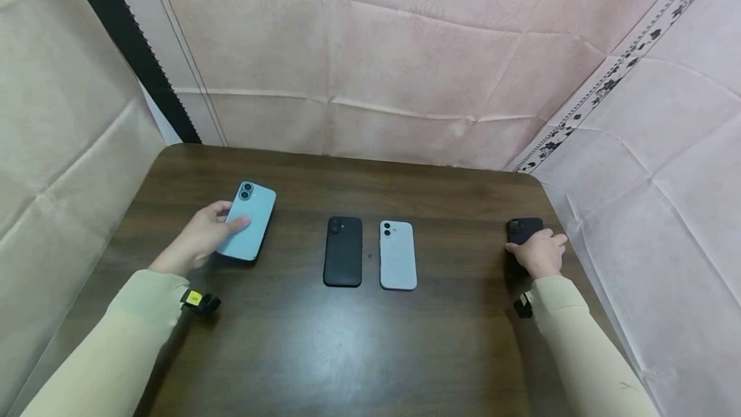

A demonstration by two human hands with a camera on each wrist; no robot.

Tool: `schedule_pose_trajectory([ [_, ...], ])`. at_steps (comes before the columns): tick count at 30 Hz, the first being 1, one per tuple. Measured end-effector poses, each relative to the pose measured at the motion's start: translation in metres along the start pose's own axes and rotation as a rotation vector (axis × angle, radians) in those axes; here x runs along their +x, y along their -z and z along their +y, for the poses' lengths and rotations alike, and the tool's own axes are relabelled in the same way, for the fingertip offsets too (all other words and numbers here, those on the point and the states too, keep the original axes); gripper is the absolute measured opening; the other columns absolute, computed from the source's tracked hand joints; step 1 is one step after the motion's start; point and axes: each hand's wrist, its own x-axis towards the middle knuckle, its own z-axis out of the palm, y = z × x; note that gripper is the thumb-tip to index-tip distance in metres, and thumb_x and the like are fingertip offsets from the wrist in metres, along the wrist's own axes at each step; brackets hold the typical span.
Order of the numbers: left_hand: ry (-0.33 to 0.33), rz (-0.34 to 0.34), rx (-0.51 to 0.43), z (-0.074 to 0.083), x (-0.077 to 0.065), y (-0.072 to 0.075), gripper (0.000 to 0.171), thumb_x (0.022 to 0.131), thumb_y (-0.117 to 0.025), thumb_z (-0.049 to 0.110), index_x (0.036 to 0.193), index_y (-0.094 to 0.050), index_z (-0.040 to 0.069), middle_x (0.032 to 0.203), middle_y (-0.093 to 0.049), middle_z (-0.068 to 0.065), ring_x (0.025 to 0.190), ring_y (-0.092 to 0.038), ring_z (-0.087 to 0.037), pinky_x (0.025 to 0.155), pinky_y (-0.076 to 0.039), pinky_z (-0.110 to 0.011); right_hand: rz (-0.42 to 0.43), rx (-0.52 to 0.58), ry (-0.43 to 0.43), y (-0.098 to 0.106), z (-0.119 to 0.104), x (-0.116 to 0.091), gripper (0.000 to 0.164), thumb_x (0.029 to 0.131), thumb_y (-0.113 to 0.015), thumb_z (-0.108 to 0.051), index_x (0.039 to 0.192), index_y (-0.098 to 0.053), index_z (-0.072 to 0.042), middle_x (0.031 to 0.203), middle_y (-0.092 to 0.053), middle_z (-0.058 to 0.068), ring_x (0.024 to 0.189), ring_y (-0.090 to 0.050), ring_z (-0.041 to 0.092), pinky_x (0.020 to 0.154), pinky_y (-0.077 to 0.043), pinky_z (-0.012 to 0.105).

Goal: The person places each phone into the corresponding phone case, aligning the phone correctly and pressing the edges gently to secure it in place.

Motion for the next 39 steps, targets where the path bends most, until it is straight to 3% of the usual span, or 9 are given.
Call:
schedule_pose_trajectory([
  [7, -0.003, -0.032, -0.053, 0.004, -0.001, -0.009, 0.081, 0.093, -0.058, 0.051, 0.150, -0.024, 0.005, 0.143, -0.039, -0.024, 0.119, -0.047, -0.036, 0.093, -0.047, -0.048, 0.005, 0.000, -0.003, 0.002, 0.001, 0.003, 0.090, 0.091, -0.064, -0.039, 0.133, -0.018, 0.024, 0.123, -0.026, 0.044, 0.099, -0.048, 0.055, 0.080, -0.046, 0.061],
  [14, 0.002, -0.053, -0.096, 0.011, -0.004, -0.015, 0.077, 0.093, -0.059, 0.048, 0.149, -0.026, 0.006, 0.139, -0.044, -0.023, 0.117, -0.050, -0.035, 0.095, -0.046, -0.047, -0.038, -0.001, 0.023, 0.009, 0.001, 0.007, 0.062, 0.100, -0.043, -0.027, 0.130, -0.025, 0.024, 0.122, -0.041, 0.044, 0.107, -0.048, 0.055, 0.082, -0.046, 0.060],
  [21, -0.014, -0.064, -0.148, 0.015, -0.006, -0.024, 0.069, 0.095, -0.060, 0.042, 0.146, -0.031, 0.004, 0.135, -0.050, -0.022, 0.116, -0.055, -0.033, 0.096, -0.046, -0.047, -0.039, 0.019, 0.085, 0.017, 0.003, 0.005, 0.049, 0.093, -0.042, -0.016, 0.122, -0.035, 0.024, 0.113, -0.049, 0.043, 0.101, -0.053, 0.053, 0.077, -0.048, 0.058],
  [27, -0.021, -0.087, -0.191, 0.017, -0.005, -0.028, 0.066, 0.096, -0.061, 0.037, 0.144, -0.031, 0.003, 0.137, -0.050, -0.021, 0.122, -0.051, -0.033, 0.101, -0.041, -0.051, -0.027, 0.043, 0.137, 0.022, -0.001, 0.001, 0.046, 0.095, -0.039, -0.015, 0.121, -0.039, 0.023, 0.115, -0.049, 0.042, 0.104, -0.051, 0.053, 0.082, -0.046, 0.058],
  [34, -0.033, -0.105, -0.203, 0.020, -0.005, -0.035, 0.071, 0.096, -0.060, 0.038, 0.149, -0.028, 0.004, 0.142, -0.048, -0.018, 0.129, -0.046, -0.033, 0.105, -0.035, -0.052, -0.039, 0.090, 0.201, 0.021, -0.015, -0.004, 0.050, 0.099, -0.034, -0.015, 0.136, -0.033, 0.019, 0.130, -0.043, 0.040, 0.117, -0.043, 0.053, 0.096, -0.038, 0.059],
  [39, -0.042, -0.119, -0.231, 0.022, -0.007, -0.041, 0.070, 0.097, -0.059, 0.037, 0.150, -0.028, 0.004, 0.143, -0.047, -0.017, 0.130, -0.044, -0.032, 0.107, -0.032, -0.052, -0.016, 0.149, 0.243, 0.019, -0.029, -0.011, 0.046, 0.100, -0.035, -0.014, 0.135, -0.039, 0.015, 0.133, -0.045, 0.036, 0.119, -0.045, 0.050, 0.098, -0.037, 0.058],
])
